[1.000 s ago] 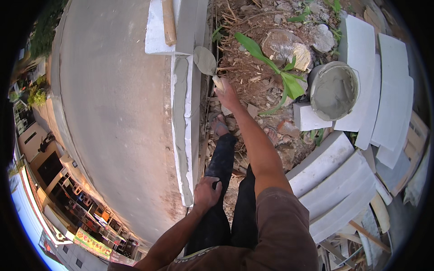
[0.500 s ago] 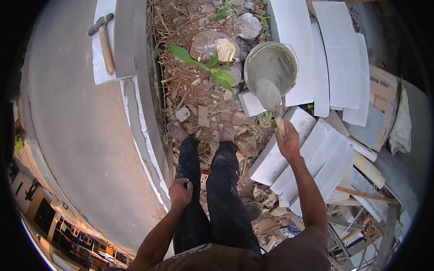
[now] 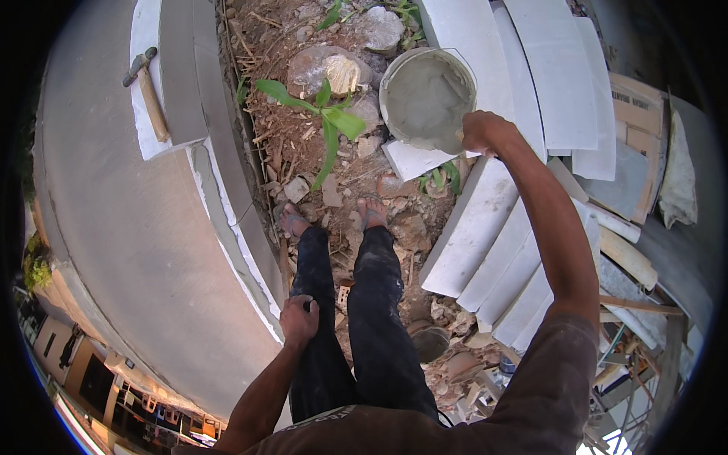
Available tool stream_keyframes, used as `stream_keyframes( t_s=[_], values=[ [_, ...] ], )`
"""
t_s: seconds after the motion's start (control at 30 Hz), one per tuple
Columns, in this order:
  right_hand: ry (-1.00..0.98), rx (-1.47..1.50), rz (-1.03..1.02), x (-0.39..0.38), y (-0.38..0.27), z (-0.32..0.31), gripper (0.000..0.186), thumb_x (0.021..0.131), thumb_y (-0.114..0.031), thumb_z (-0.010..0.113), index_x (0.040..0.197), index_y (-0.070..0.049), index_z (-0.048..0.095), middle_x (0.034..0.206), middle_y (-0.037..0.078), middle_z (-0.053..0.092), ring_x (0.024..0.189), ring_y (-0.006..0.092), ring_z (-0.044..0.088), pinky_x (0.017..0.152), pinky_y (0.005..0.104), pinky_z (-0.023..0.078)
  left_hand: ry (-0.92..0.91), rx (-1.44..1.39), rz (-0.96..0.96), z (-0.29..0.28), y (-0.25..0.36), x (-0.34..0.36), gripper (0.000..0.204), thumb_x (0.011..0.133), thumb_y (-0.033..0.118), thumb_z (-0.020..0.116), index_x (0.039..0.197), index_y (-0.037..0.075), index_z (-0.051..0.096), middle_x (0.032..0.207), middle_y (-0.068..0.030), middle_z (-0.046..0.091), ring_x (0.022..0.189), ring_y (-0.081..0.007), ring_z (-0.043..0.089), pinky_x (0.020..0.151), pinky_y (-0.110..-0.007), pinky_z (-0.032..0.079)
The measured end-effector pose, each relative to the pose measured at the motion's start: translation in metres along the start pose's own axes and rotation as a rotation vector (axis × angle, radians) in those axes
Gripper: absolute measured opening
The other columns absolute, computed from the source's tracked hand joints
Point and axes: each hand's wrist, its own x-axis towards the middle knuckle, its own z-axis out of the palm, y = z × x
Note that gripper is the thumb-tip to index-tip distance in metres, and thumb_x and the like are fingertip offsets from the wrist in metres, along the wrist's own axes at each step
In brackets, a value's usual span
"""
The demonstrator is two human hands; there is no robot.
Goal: The person measures and cuts white styrofoam siding pieces using a tape measure and a hand saw. They apply adhesive from a bucket to the back of the cut pieces and install them onto a curved exterior wall, tapping them into place with a hammer.
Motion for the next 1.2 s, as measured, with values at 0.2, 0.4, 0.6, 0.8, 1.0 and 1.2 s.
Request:
stream_keyframes(
  t_s=[0.2, 0.4, 0.6, 0.8, 1.0, 1.2],
  values=[
    [0.287, 0.139, -0.136, 0.014, 0.006, 0.024, 0.021, 0.08, -0.015, 0.07, 0.096, -0.002, 0.073, 0.101, 0.02, 0.076, 0.092, 0.0339, 0.075, 0.078, 0.0425, 0.06, -0.008, -0.024, -0.011, 0.0, 0.0, 0.001, 0.03, 0.092, 0.03, 0.066, 0.111, 0.01, 0.075, 0.121, -0.011, 0.071, 0.125, -0.0294, 0.059, 0.108, -0.046, 0.043],
    [0.335, -0.379, -0.033, 0.032, -0.012, 0.037, 0.014, 0.086, -0.007, 0.068, 0.096, -0.009, 0.078, 0.099, 0.014, 0.077, 0.096, 0.0289, 0.076, 0.081, 0.0398, 0.061, -0.042, 0.001, -0.053, -0.004, 0.003, 0.002, 0.031, 0.092, 0.031, 0.065, 0.112, 0.01, 0.075, 0.123, -0.0094, 0.071, 0.126, -0.0274, 0.059, 0.109, -0.045, 0.043],
    [0.371, -0.122, -0.137, 0.029, -0.03, 0.082, 0.02, 0.085, -0.01, 0.068, 0.104, -0.003, 0.071, 0.102, 0.022, 0.074, 0.093, 0.0373, 0.074, 0.081, 0.0465, 0.06, -0.021, -0.018, -0.03, -0.002, -0.002, 0.002, 0.031, 0.091, 0.031, 0.065, 0.113, 0.01, 0.075, 0.122, -0.0103, 0.071, 0.126, -0.0289, 0.059, 0.109, -0.046, 0.043],
    [0.496, 0.504, -0.025, 0.024, -0.045, 0.138, 0.036, 0.089, -0.028, 0.071, 0.105, 0.004, 0.064, 0.095, 0.028, 0.072, 0.092, 0.0461, 0.07, 0.087, 0.0527, 0.054, -0.028, -0.005, -0.024, -0.003, -0.005, 0.005, 0.031, 0.091, 0.031, 0.066, 0.112, 0.01, 0.075, 0.121, -0.0108, 0.071, 0.126, -0.0295, 0.058, 0.108, -0.047, 0.043],
    [0.687, 0.738, -0.109, 0.035, -0.05, 0.172, 0.032, 0.088, -0.024, 0.076, 0.102, 0.002, 0.066, 0.085, 0.026, 0.07, 0.08, 0.0422, 0.07, 0.075, 0.0472, 0.054, -0.025, 0.001, -0.009, -0.005, -0.005, 0.003, 0.03, 0.091, 0.03, 0.066, 0.112, 0.01, 0.075, 0.121, -0.0113, 0.071, 0.125, -0.0302, 0.059, 0.107, -0.047, 0.044],
    [0.689, 0.888, -0.151, 0.037, -0.031, 0.192, 0.029, 0.092, -0.022, 0.075, 0.102, 0.003, 0.065, 0.079, 0.021, 0.068, 0.067, 0.0304, 0.064, 0.069, 0.0449, 0.052, -0.025, -0.009, -0.013, -0.005, -0.005, 0.001, 0.031, 0.092, 0.03, 0.065, 0.113, 0.01, 0.075, 0.121, -0.0102, 0.07, 0.126, -0.0291, 0.058, 0.108, -0.046, 0.044]
  ],
)
